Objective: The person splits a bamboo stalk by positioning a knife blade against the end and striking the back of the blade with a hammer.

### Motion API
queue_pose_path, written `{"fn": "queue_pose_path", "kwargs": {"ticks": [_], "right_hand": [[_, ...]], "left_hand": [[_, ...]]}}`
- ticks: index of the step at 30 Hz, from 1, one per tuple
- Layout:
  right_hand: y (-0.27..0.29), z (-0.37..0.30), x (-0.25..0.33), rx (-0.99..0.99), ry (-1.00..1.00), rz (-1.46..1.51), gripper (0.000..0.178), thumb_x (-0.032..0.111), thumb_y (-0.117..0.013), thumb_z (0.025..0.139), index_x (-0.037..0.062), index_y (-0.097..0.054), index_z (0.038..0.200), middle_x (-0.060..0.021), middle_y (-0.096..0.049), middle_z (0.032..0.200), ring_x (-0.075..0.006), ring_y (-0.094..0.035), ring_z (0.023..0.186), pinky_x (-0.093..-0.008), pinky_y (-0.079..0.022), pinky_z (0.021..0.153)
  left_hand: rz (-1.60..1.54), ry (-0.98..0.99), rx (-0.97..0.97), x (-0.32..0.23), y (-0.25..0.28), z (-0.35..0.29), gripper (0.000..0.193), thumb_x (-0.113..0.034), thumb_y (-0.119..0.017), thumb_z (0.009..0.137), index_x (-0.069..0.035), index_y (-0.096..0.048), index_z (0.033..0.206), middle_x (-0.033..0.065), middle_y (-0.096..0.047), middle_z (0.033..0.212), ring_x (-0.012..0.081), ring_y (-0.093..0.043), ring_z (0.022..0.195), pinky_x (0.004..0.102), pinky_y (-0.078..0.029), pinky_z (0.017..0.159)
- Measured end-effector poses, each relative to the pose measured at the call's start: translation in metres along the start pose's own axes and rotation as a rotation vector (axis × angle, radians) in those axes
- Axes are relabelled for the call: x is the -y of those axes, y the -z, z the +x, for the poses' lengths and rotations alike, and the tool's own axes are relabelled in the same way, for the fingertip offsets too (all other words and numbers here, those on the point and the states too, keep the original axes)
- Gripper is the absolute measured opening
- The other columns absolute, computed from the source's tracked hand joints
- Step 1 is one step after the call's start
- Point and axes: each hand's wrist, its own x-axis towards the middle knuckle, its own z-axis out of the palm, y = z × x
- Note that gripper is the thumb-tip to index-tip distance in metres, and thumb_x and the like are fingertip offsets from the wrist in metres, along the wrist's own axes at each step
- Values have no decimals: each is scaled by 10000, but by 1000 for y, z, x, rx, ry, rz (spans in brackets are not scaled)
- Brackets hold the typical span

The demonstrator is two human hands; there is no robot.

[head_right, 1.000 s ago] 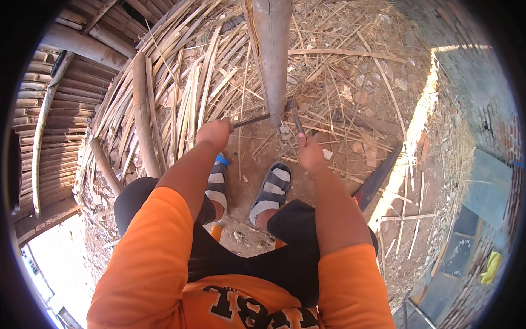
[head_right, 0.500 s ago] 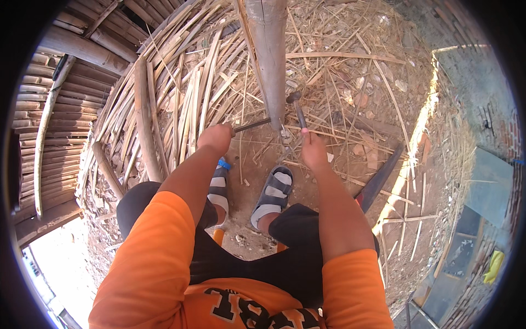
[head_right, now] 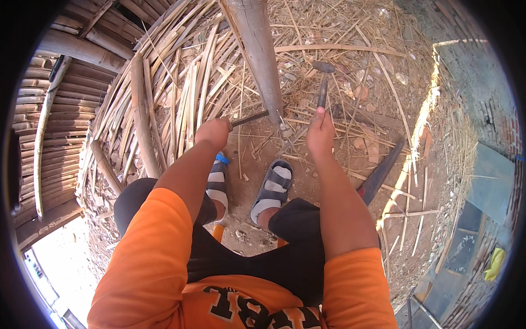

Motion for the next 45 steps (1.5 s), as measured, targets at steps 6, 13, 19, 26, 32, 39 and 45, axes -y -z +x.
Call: {"fn": "queue_pose_path", "kwargs": {"ticks": [6,13,19,26,32,39,45], "right_hand": [[-11,-14,-34,187,-54,-328,664,557,-373,1072,-38,-665,1034,-311,-683,983,-504,-635,962,-521,-493,882],[61,-15,40,67,-268,123,495,506,-411,1082,75,-539,875,-27,-481,640,-165,-451,500,-334,-398,476],[113,-82,117,103,-191,295,365,409,-449,1080,90,-526,919,20,-457,640,-99,-417,498,-285,-351,448],[59,-120,92,305,25,-11,345,341,-500,1069,8,-578,1026,-90,-569,727,-221,-513,596,-401,-438,580],[-16,-101,81,35,180,-47,466,436,-439,1086,11,-619,1020,-244,-650,833,-448,-641,793,-495,-481,709],[-30,-100,67,120,99,-200,501,450,-427,1083,-2,-613,977,-261,-677,846,-492,-662,847,-536,-500,748],[-43,-109,21,123,84,-356,468,441,-461,1076,5,-597,971,-271,-676,845,-480,-666,831,-543,-486,719]], "left_hand": [[9,-47,-7,2,-7,6,272,-165,-516,1000,-84,-721,1160,147,-736,1198,327,-721,1093,458,-586,907],[57,-16,36,-37,43,-11,282,-77,-555,960,-153,-751,1148,121,-729,1212,309,-705,1128,444,-585,915],[43,14,0,-39,40,-9,269,-114,-603,942,-103,-740,1173,138,-729,1211,323,-707,1124,438,-587,921],[44,-73,40,-46,43,-26,285,-125,-603,948,-138,-738,1199,134,-721,1235,316,-699,1147,427,-581,937],[-34,18,39,-41,37,-24,280,-111,-571,959,-111,-733,1187,138,-733,1201,315,-710,1120,434,-584,926],[-28,-65,-114,-15,-7,-11,240,-137,-525,968,-82,-723,1090,142,-766,1094,328,-747,1021,448,-600,855],[-35,-34,-91,-21,2,-11,219,-146,-553,970,-91,-721,1099,133,-760,1120,316,-742,1035,436,-597,852]]}}
